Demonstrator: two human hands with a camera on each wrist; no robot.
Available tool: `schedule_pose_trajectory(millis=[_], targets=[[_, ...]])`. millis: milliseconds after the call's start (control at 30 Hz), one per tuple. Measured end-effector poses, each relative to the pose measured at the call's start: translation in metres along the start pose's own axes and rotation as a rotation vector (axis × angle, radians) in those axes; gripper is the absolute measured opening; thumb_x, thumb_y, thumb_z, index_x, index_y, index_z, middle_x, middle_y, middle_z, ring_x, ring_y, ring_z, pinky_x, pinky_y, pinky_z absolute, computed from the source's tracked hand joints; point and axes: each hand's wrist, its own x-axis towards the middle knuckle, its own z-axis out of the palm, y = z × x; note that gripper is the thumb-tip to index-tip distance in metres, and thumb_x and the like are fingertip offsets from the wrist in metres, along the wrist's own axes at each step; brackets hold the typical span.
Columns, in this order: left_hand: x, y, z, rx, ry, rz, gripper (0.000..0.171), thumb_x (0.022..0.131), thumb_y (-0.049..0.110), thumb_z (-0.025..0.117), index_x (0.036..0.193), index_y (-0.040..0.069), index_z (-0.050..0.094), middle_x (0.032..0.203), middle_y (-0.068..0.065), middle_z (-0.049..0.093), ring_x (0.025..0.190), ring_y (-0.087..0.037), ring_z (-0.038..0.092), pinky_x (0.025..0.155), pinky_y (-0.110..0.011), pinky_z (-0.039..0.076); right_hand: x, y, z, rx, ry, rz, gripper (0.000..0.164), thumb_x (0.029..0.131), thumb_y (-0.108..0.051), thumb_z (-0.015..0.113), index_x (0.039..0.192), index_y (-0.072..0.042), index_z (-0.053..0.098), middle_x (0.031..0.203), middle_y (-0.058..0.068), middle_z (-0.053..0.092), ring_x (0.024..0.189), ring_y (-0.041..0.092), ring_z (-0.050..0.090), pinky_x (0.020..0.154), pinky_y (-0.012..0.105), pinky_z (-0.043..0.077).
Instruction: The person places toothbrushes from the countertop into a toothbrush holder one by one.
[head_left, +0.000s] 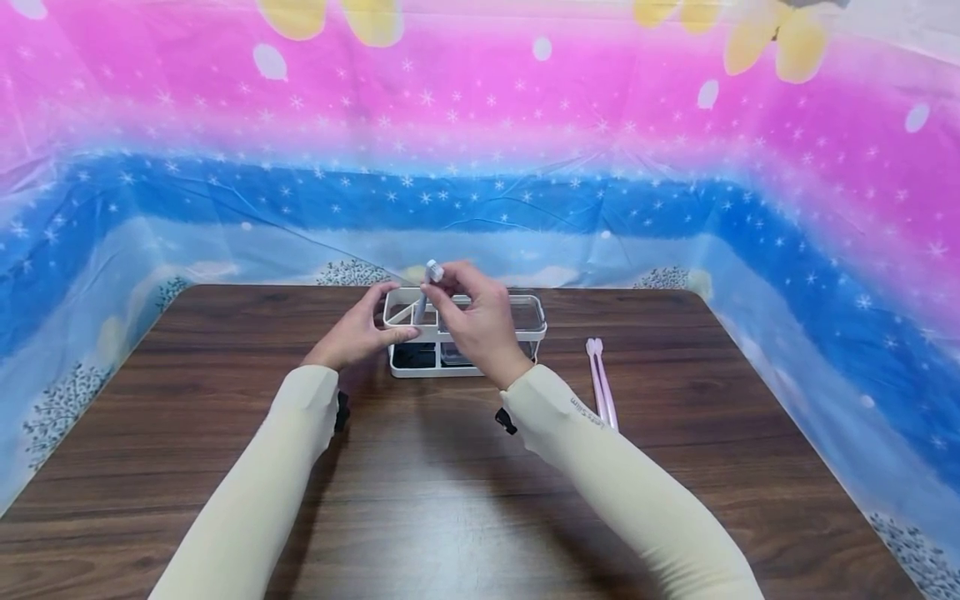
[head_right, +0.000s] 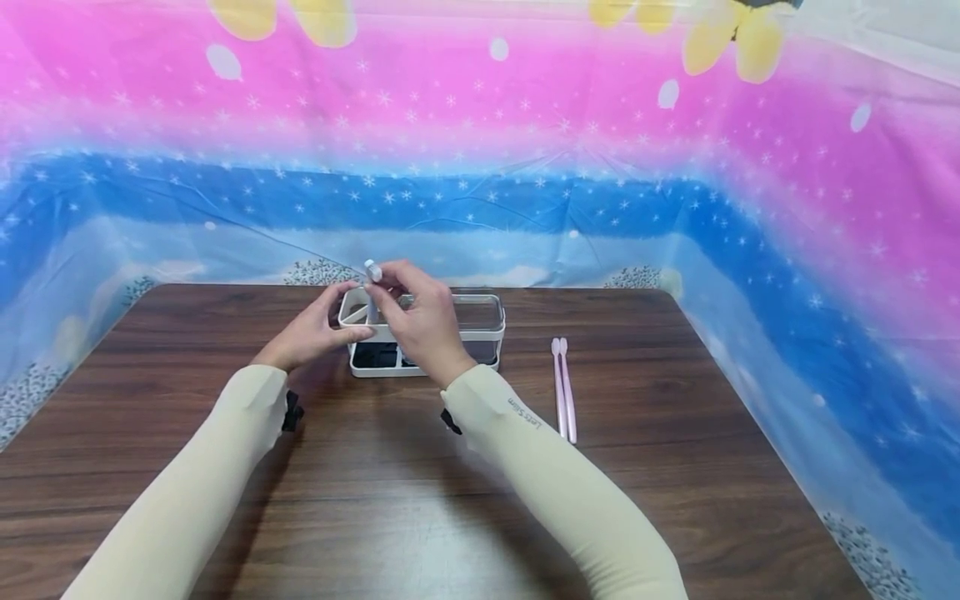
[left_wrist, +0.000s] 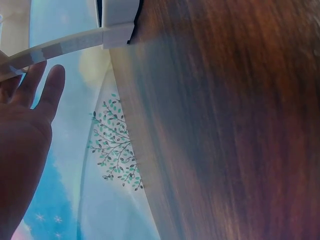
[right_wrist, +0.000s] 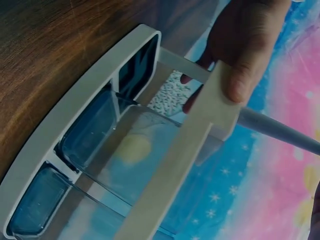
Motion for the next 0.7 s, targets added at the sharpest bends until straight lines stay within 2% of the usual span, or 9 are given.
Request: schedule_pose_trajectory(millis=[233, 433, 700], targets=[[0.001, -0.002, -0.001, 0.002, -0.008, -0.007, 0.094, 0.079, 0.047, 0.074, 0.149, 0.016, 0.019, 0.133, -0.017, 0.044, 0.119, -0.031, 0.047, 0.094, -0.048, 0.042, 0.002, 0.009, 0.007, -0.037, -0.051, 0.100, 0.009, 0.088, -0.010, 0.068, 0.096, -0.006, 0.066, 0.086, 0.002, 0.067, 0.074, 0.009, 0.061, 0.066, 0.025, 0.050], [0.001, -0.002, -0.002, 0.011, -0.006, -0.009, 0.094, 0.078, 0.048, 0.074, 0.149, 0.017, 0.019, 0.136, -0.018, 0.042, 0.121, -0.031, 0.045, 0.095, -0.049, 0.041, 0.003, 0.013, 0.014, -0.080, -0.134, 0.184, 0.011, 0.091, -0.012, 0.065, 0.100, -0.007, 0.065, 0.088, 0.001, 0.067, 0.074, 0.008, 0.059, 0.068, 0.023, 0.050], [0.000, -0.001, -0.001, -0.014, -0.021, -0.009, 0.094, 0.079, 0.046, 0.074, 0.149, 0.015, 0.018, 0.135, -0.018, 0.043, 0.122, -0.031, 0.045, 0.095, -0.048, 0.041, -0.002, 0.021, 0.022, -0.188, -0.208, 0.311, 0.007, 0.092, -0.014, 0.065, 0.097, -0.010, 0.065, 0.083, -0.004, 0.065, 0.070, 0.007, 0.057, 0.063, 0.021, 0.048]])
